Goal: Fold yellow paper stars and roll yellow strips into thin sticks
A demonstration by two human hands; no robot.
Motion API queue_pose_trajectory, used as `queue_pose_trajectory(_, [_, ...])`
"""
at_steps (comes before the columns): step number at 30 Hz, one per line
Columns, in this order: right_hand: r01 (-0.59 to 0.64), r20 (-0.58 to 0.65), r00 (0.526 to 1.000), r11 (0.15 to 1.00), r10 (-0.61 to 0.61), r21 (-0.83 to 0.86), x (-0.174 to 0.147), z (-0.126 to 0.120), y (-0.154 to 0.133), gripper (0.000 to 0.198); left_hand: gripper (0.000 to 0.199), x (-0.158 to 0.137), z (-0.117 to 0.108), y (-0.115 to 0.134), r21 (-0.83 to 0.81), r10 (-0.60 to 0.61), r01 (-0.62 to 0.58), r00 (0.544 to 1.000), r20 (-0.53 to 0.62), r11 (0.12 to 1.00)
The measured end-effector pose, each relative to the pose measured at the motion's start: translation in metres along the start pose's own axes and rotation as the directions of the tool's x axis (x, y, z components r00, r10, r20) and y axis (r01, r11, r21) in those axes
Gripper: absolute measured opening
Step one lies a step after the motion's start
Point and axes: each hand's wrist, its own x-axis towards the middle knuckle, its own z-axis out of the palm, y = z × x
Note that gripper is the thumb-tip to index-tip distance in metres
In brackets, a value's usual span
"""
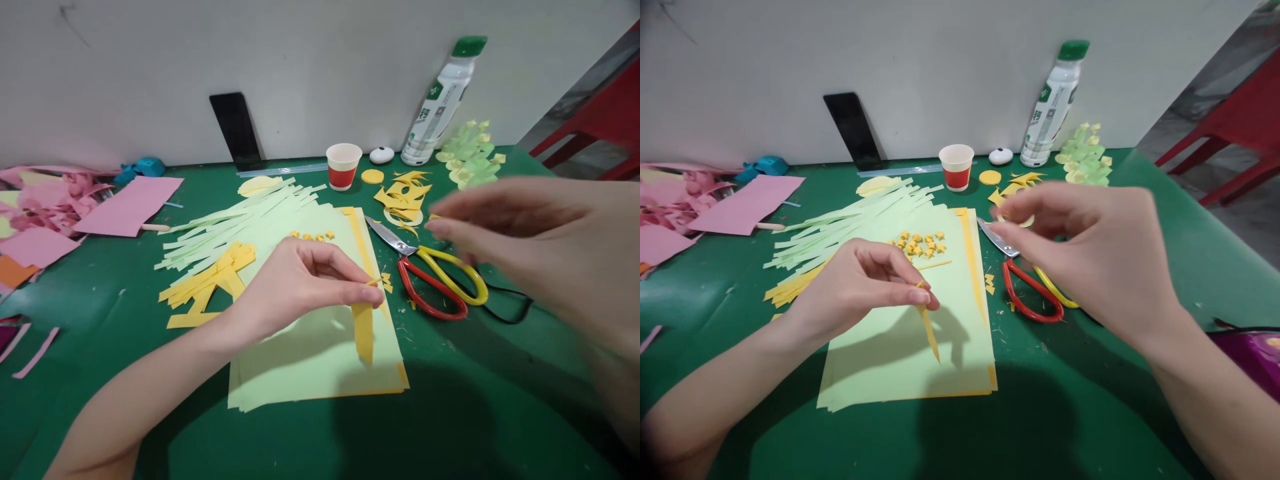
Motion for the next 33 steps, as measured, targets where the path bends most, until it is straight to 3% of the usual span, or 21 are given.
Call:
queue_pose_trajectory(3, [0.078, 0.188, 0.975, 0.970, -0.123, 0.231, -0.006, 0.002, -0.007, 0.021, 0.008, -0.001, 0.002, 0.001, -0.004, -0.007, 0.007, 1.000, -0.003, 1.000])
queue_pose_trajectory(7, [0.104, 0.306, 0.929, 0.941, -0.208, 0.323, -0.013, 0.007, -0.020, 0.004, 0.012, -0.003, 0.006, 0.002, -0.012, -0.030, 0.030, 0.999, 0.023, 0.999])
queue_pose_trajectory(14, [0.224, 0.218, 0.936, 0.944, -0.278, 0.243, -0.019, 0.015, -0.031, 0.012, 0.020, -0.006, 0.010, 0.002, -0.032, -0.010, 0.010, 1.000, -0.004, 0.999])
queue_pose_trajectory(20, [0.367, 0.151, 0.911, 0.921, -0.384, 0.129, -0.021, 0.014, -0.028, 0.011, 0.017, -0.006, 0.011, 0.003, -0.016, -0.012, 0.012, 1.000, 0.007, 1.000])
queue_pose_trajectory(24, [0.353, 0.147, 0.916, 0.925, -0.373, 0.141, -0.019, 0.013, -0.023, 0.010, 0.004, -0.007, 0.008, 0.005, 0.086, -0.044, 0.040, 0.998, 0.050, 0.995])
queue_pose_trajectory(29, [0.327, 0.176, 0.910, 0.912, -0.374, 0.247, -0.017, 0.013, -0.018, 0.010, 0.009, -0.007, 0.003, 0.004, 0.111, -0.033, 0.016, 0.989, 0.147, 0.994])
queue_pose_trajectory(33, [0.217, 0.229, 0.917, 0.891, -0.326, 0.398, -0.015, 0.016, -0.017, 0.008, 0.003, -0.007, 0.003, 0.002, 0.104, -0.045, 0.030, 0.989, 0.143, 0.994])
